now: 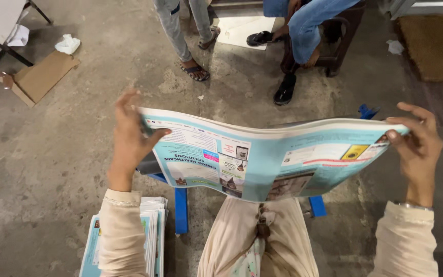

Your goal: The person folds a large printed sheet in half, places it on a metal roller, and uses a red-handled tool to press and smooth the fold. They repeat this process for multiple sheets, stacking the finished items on a nearby surface.

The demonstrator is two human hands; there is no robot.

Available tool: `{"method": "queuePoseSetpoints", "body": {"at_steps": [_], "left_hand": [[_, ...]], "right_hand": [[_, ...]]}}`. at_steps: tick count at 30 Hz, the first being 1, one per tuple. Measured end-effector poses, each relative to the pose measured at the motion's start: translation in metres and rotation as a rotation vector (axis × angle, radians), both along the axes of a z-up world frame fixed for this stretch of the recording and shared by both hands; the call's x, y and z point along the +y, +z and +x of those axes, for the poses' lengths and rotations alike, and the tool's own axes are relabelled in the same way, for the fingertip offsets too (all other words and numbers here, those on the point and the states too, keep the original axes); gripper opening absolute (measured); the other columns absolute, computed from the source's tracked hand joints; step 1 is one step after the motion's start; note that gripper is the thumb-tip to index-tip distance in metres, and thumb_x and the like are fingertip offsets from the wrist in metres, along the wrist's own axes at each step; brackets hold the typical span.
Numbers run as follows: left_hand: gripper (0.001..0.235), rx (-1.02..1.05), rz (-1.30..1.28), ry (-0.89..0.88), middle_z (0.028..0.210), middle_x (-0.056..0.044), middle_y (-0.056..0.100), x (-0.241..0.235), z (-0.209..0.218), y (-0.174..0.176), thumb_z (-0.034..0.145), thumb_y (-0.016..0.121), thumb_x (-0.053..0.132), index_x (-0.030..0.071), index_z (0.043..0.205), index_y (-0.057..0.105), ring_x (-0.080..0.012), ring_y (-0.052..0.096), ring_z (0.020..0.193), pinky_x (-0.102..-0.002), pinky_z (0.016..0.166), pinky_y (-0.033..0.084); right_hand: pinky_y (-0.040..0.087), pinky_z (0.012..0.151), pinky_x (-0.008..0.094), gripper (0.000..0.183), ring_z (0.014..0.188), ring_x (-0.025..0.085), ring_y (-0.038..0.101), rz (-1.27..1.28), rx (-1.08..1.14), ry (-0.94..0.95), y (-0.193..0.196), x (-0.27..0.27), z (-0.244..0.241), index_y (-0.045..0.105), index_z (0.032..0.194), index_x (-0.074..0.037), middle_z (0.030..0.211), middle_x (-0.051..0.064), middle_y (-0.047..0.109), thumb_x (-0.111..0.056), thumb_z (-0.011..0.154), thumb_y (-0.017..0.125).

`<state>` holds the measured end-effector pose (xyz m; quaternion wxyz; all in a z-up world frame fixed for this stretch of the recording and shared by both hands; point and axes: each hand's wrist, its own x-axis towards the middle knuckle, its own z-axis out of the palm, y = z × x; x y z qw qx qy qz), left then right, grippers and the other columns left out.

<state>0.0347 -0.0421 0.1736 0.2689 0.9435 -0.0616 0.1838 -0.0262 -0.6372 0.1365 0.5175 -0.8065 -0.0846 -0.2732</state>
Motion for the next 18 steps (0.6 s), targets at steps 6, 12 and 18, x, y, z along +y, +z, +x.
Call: {"method": "queuePoseSetpoints", "body": {"at_steps": [6,12,18], "left_hand": [[0.067,-0.268,0.071,-0.191,0.148,-0.016,0.048,-0.009,-0.005,-0.015,0.071,0.096,0.015,0.007,0.129,0.065,-0.0332,0.07,0.103,-0.038,0.079,0.06],[0.085,0.167,-0.899,-0.192,0.13,-0.022,0.062,0.018,-0.018,-0.186,0.073,0.083,-0.009,-0.002,0.144,0.036,-0.031,0.064,0.116,-0.052,0.099,0.056],[0.037,0.732,-0.925,-0.002,0.108,-0.012,0.078,0.033,-0.11,-0.308,0.086,0.078,0.019,0.002,0.119,0.073,-0.0244,0.072,0.098,-0.035,0.082,0.056]], "right_hand": [[0.056,0.099,0.026,0.039,0.123,0.017,0.059,-0.109,-0.019,-0.072,-0.026,-0.02,-0.008,0.065,0.137,-0.004,0.153,0.013,0.043,-0.007,0.099,0.074],[0.054,0.088,0.032,0.045,0.099,0.017,0.064,0.271,0.317,-0.103,-0.144,-0.051,-0.001,0.067,0.128,-0.005,0.116,0.008,0.065,-0.004,0.084,0.074],[0.055,0.086,0.032,0.044,0.097,0.015,0.068,0.372,0.562,-0.084,-0.234,0.001,-0.029,0.07,0.123,-0.002,0.111,0.008,0.075,-0.002,0.08,0.082]]}}
